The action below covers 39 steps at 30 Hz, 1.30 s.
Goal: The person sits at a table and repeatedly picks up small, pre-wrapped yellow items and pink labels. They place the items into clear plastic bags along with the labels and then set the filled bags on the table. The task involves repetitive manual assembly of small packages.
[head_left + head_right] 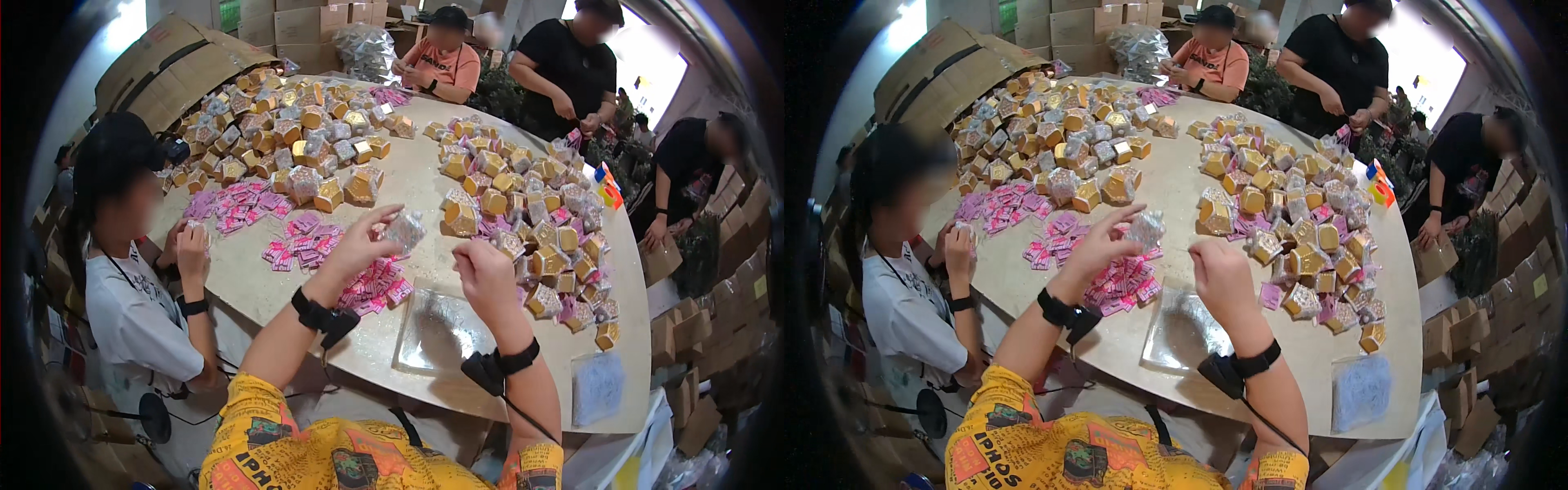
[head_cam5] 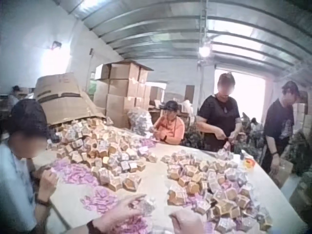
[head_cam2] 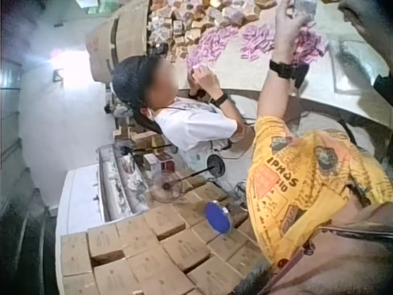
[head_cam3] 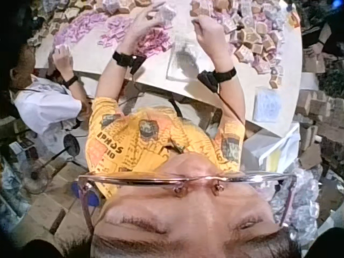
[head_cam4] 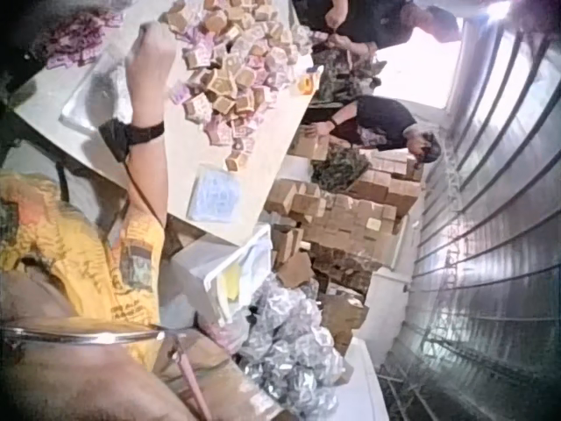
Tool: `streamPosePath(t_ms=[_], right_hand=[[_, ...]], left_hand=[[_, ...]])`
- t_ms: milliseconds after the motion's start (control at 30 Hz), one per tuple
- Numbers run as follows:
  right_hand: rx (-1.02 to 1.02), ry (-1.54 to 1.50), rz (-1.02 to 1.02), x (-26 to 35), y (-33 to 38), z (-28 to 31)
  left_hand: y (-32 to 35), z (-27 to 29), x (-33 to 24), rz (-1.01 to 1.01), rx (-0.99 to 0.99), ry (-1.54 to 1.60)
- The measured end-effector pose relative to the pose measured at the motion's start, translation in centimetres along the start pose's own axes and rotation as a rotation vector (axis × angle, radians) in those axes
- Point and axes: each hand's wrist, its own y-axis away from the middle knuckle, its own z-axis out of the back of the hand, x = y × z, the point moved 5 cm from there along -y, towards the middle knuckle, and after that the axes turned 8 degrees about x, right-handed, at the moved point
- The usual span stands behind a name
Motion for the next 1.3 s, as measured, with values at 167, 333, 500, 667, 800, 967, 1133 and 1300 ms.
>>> streamPosePath(t_ms=[167, 333, 500, 667, 800, 967, 1133, 1300], right_hand=[[0.044, 0.092, 0.061, 1.7, -1.2, -2.0], [0.074, 0.209, 0.097, 1.9, -1.3, -2.4], [0.096, 0.245, 0.102, 1.8, -1.3, -2.7], [0.107, 0.264, 0.118, 1.9, -1.3, -3.0], [0.131, 0.316, 0.113, 2.1, -1.4, -3.1], [0.156, 0.369, 0.133, 2.4, -1.5, -3.2], [0.148, 0.365, 0.141, 2.2, -1.4, -3.6], [0.183, 0.132, 0.005, 1.4, -1.3, -3.6]], left_hand=[[1.4, -0.5, 1.8, -0.114, 0.009, -0.064], [1.9, -1.0, 0.8, -0.203, -0.032, -0.273], [2.1, -1.0, 0.9, -0.183, -0.028, -0.274], [2.1, -1.0, 0.7, -0.234, -0.033, -0.339], [2.3, -1.0, 0.5, -0.26, -0.052, -0.362], [2.5, -1.0, -0.2, -0.281, -0.057, -0.469], [2.9, -1.6, -1.1, -0.271, -0.095, -0.528], [3.2, -1.9, -1.6, -0.274, -0.13, -0.589]])
